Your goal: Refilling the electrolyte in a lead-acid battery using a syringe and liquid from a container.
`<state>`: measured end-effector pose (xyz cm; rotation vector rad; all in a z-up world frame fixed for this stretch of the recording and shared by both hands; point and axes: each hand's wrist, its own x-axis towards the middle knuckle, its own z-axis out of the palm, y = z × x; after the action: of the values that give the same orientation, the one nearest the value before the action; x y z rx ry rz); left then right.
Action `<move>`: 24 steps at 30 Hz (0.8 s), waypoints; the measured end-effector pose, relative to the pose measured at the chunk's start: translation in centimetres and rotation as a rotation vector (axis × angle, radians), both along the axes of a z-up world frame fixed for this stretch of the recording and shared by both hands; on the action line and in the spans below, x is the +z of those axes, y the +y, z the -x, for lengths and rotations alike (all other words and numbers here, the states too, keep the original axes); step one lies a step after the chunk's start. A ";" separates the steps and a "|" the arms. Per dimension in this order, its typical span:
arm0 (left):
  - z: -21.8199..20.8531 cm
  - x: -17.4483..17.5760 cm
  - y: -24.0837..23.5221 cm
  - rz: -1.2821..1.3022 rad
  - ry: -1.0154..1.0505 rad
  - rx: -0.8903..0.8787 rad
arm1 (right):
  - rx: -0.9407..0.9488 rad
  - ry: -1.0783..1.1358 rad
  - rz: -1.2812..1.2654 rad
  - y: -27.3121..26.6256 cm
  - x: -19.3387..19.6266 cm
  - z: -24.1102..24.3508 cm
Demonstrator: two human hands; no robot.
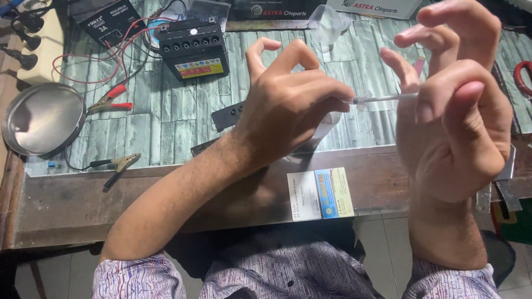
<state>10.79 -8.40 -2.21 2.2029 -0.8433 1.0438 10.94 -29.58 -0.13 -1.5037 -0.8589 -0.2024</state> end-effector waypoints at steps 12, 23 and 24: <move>1.1 1.5 -0.9 0.056 -0.045 0.070 | -0.010 -0.078 0.009 1.7 -3.6 -0.9; 8.3 5.2 4.1 0.180 0.067 0.065 | 0.098 -0.276 0.293 4.1 2.1 1.8; 8.8 5.2 4.8 0.196 0.060 -0.027 | 0.132 -0.317 0.319 5.0 2.6 2.1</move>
<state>1.94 -3.58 2.96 2.0424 -0.7113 0.9982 8.82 -24.56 2.46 -1.7295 -1.2877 -0.2169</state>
